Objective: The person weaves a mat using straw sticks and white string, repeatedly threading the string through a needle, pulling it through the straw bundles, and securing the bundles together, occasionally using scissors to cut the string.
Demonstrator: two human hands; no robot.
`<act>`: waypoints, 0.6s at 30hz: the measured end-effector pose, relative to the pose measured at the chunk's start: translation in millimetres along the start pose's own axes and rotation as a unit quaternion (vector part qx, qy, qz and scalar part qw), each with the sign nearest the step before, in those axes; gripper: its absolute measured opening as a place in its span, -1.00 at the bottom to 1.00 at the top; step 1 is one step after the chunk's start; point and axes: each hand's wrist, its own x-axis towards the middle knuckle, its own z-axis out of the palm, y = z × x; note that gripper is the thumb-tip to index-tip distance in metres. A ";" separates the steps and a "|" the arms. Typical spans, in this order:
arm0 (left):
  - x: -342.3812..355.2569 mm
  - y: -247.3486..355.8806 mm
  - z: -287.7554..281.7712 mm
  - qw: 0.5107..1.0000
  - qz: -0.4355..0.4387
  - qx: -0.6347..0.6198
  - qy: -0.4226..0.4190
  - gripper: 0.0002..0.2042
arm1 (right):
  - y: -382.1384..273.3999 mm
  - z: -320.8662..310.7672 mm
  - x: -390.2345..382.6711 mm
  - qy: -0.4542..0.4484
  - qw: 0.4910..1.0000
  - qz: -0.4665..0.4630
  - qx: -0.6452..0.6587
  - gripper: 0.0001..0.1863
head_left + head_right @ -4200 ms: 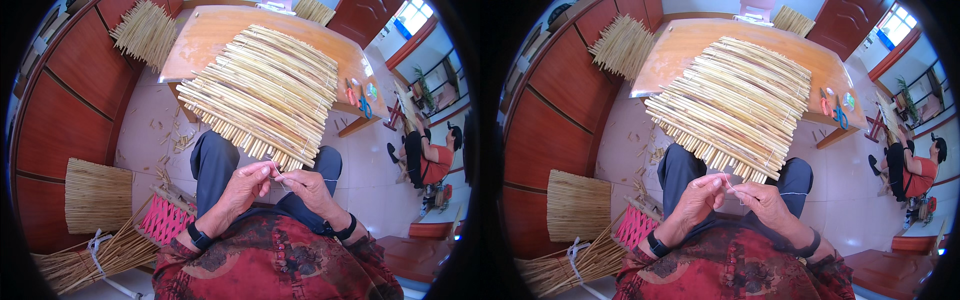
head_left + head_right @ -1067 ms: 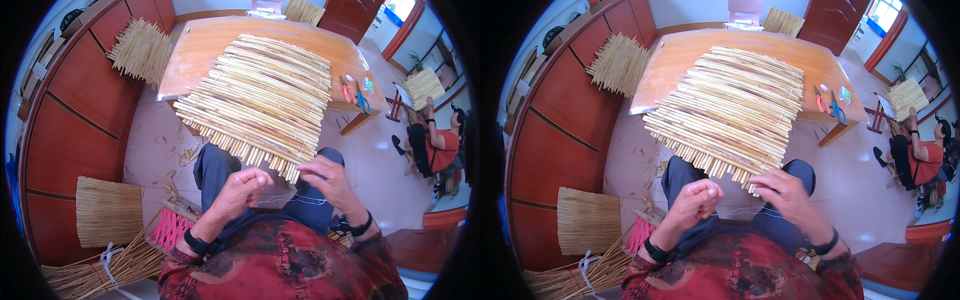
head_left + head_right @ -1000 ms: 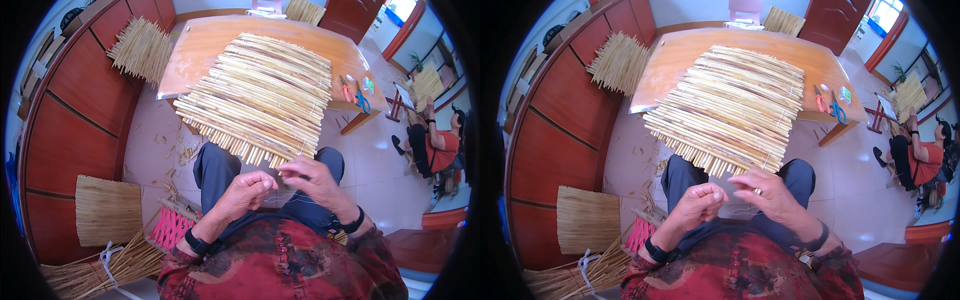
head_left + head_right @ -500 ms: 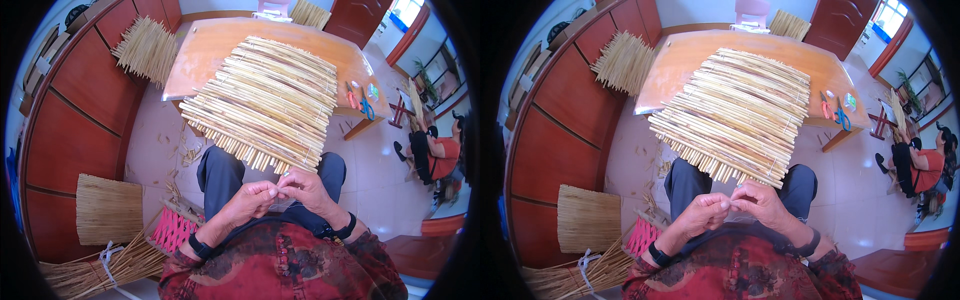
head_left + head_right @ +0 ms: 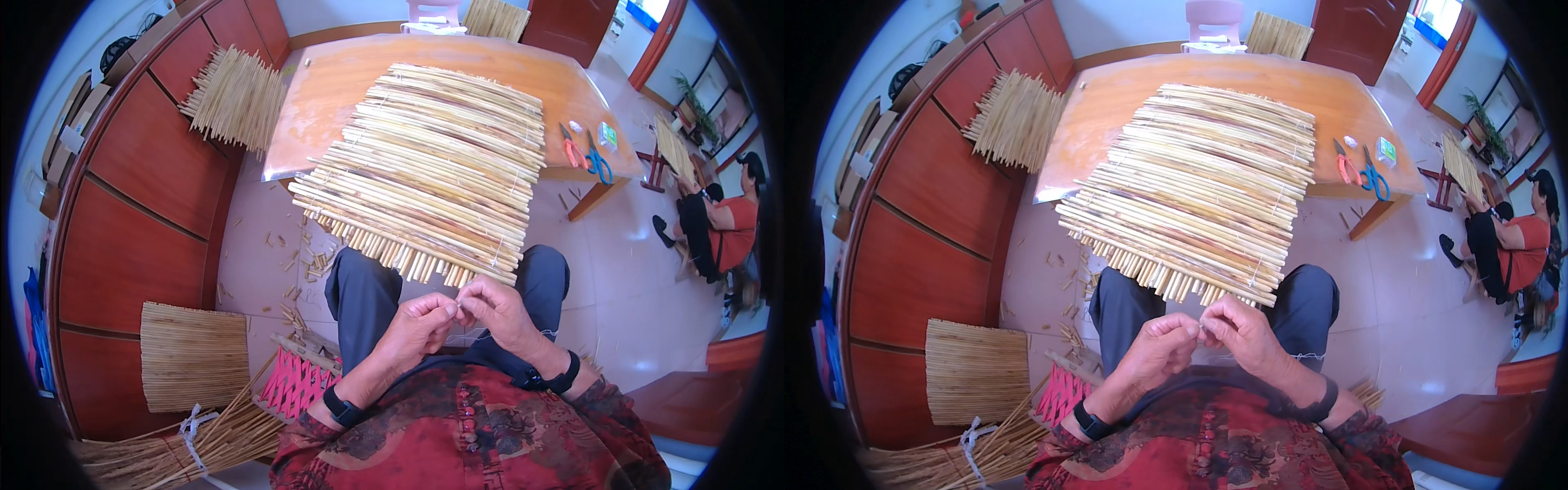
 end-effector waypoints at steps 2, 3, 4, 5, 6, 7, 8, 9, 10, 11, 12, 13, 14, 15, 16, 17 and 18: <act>0.6 1.3 -0.6 1.000 -0.003 -0.011 0.003 -0.85 | -12.3 -5.2 1.5 0.000 1.000 -0.017 -0.027 -0.84; 0.7 3.2 -1.1 1.000 0.009 -0.010 -0.005 -0.85 | -16.6 -6.9 3.1 -0.005 0.998 -0.037 -0.054 -0.79; 0.3 4.5 -1.7 1.000 0.021 -0.010 -0.012 -0.85 | -15.6 -7.9 3.8 -0.004 0.998 -0.033 -0.052 -0.79; -0.9 4.7 -2.1 1.000 0.016 -0.008 -0.011 -0.85 | -13.7 -8.5 4.1 -0.021 0.994 -0.059 -0.085 -0.76; -0.9 5.9 -1.0 1.000 0.012 -0.011 -0.013 -0.85 | -13.5 -9.6 3.9 -0.035 0.988 -0.085 -0.120 -0.73; -1.2 6.9 0.2 1.000 0.015 -0.009 -0.018 -0.85 | -16.9 -6.4 3.8 -0.042 0.989 -0.091 -0.112 -0.74; -1.3 7.0 0.5 1.000 0.018 -0.006 -0.022 -0.85 | -16.5 -5.0 3.4 -0.041 0.989 -0.087 -0.113 -0.74; -1.3 6.7 -0.2 1.000 0.017 -0.009 -0.022 -0.85 | -16.0 -3.6 3.5 -0.048 0.988 -0.093 -0.111 -0.75; -1.4 6.2 -1.2 0.999 0.021 -0.012 -0.026 -0.85 | -15.8 -2.8 3.5 -0.057 0.987 -0.100 -0.110 -0.76; -1.8 5.7 -2.2 0.999 0.025 -0.016 -0.030 -0.85 | -16.4 -3.0 3.2 -0.057 0.987 -0.098 -0.110 -0.76; -2.5 5.4 -3.9 0.999 0.025 -0.018 -0.029 -0.85 | -17.0 -3.2 3.6 -0.062 0.987 -0.092 -0.116 -0.78; -3.4 5.1 -5.6 0.999 0.022 -0.014 -0.033 -0.85 | -17.8 -3.1 4.1 -0.067 0.987 -0.086 -0.121 -0.80; -4.0 4.9 -7.2 0.999 0.018 -0.009 -0.036 -0.85 | -19.1 -2.2 4.9 -0.069 0.987 -0.084 -0.121 -0.80; -4.5 5.5 -7.9 0.999 0.018 -0.011 -0.036 -0.85 | -21.4 -1.1 5.7 -0.068 0.988 -0.076 -0.117 -0.82; -5.0 6.5 -8.1 0.999 0.017 -0.008 -0.041 -0.85 | -22.8 -0.4 6.6 -0.066 0.989 -0.068 -0.113 -0.84; -5.1 7.1 -8.6 0.999 0.016 -0.005 -0.047 -0.85 | -23.4 -0.3 7.5 -0.067 0.989 -0.066 -0.114 -0.84; -6.3 7.2 -9.1 0.999 0.018 -0.007 -0.046 -0.85 | -24.3 0.5 7.4 -0.068 0.986 -0.077 -0.130 -0.86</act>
